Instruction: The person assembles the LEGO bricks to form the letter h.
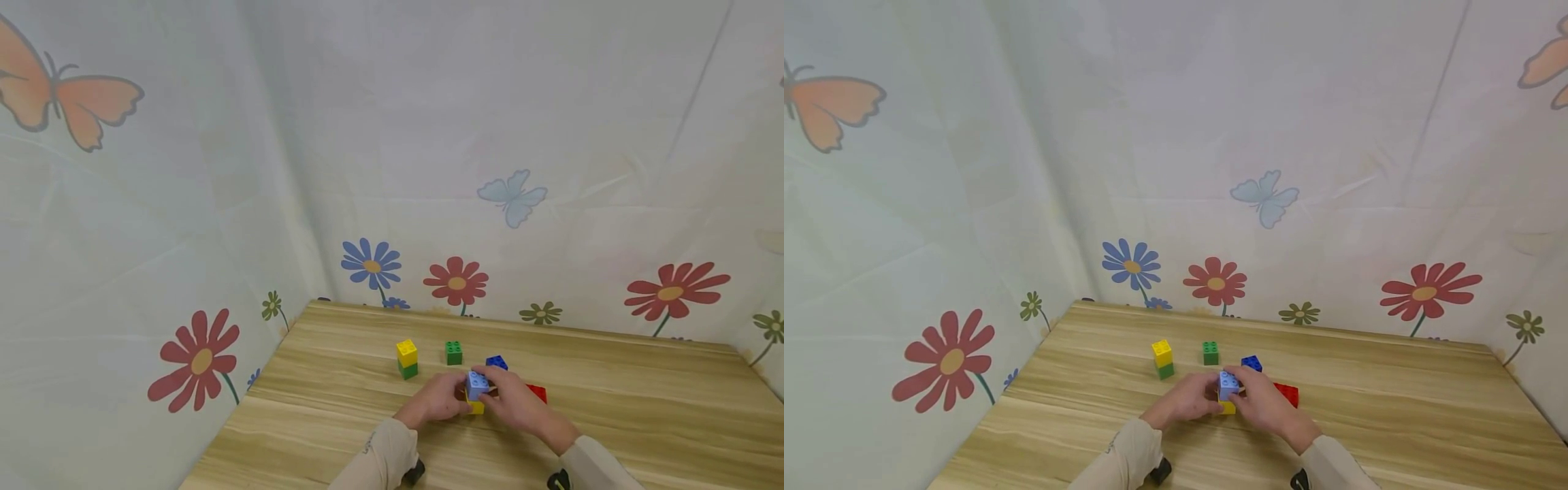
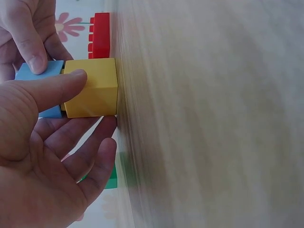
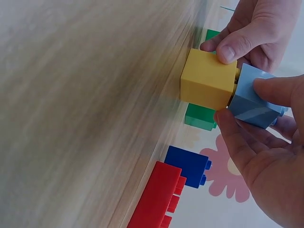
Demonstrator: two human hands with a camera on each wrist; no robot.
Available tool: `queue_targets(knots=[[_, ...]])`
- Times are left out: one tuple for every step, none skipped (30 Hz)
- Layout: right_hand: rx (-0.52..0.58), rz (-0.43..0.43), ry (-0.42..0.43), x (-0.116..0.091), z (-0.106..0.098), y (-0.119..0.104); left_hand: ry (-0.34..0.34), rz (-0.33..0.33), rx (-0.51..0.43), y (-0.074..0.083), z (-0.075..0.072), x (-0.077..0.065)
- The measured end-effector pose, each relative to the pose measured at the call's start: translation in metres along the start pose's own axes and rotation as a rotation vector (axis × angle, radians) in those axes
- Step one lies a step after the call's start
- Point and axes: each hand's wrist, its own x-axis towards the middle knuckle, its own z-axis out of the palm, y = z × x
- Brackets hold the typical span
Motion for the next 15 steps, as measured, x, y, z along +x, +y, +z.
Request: queue_targets(knots=[[-0.001,-0.001,0.000,0.0000,0.0000,0.0000,-0.001,0.001,0.003,0.0001,-0.0001,0.0001],[-0.003,-0.002,0.000,0.0000,0.0000,0.0001,-0.001,0.002,0.004,0.0002,-0.0001,0.0003],[-0.004,-0.001,0.000,0.0000,-0.0002,0.0001,-0.003,0.000,0.002,0.0003,-0.0002,0.0004],[-0.005,0.001,-0.001,0.0001,-0.0003,0.0001,-0.004,-0.002,0.000,0.0004,-0.0002,0.0004],[-0.005,0.002,-0.001,0.0001,-0.0006,0.0000,-0.005,-0.004,-0.001,0.0006,-0.0002,0.0004],[-0.005,0.001,-0.004,0.0002,-0.0009,0.0000,-0.005,-0.006,-0.004,0.0008,-0.0002,0.0004],[-0.004,0.001,-0.005,0.0003,-0.0013,-0.0002,-0.005,-0.008,-0.004,0.0009,-0.0002,0.0004],[-0.004,0.001,-0.007,0.0004,-0.0016,-0.0004,-0.005,-0.010,-0.005,0.0010,-0.0002,0.0005],[-0.001,0.001,-0.009,0.0005,-0.0019,-0.0006,-0.005,-0.012,-0.004,0.0011,-0.0002,0.0004],[-0.001,0.000,-0.011,0.0006,-0.0023,-0.0008,-0.004,-0.012,-0.003,0.0012,-0.0002,0.0004],[0.000,0.000,-0.013,0.0006,-0.0026,-0.0010,-0.005,-0.013,-0.003,0.0011,-0.0002,0.0005],[0.000,0.000,-0.016,0.0007,-0.0029,-0.0012,-0.005,-0.014,-0.003,0.0010,-0.0002,0.0006],[-0.001,0.004,-0.018,0.0007,-0.0033,-0.0015,-0.005,-0.014,-0.003,0.0007,0.0000,0.0008],[-0.003,0.005,-0.021,0.0008,-0.0035,-0.0016,-0.006,-0.015,-0.003,0.0005,0.0001,0.0010],[-0.005,0.007,-0.022,0.0009,-0.0037,-0.0016,-0.007,-0.015,-0.004,0.0002,0.0001,0.0011]])
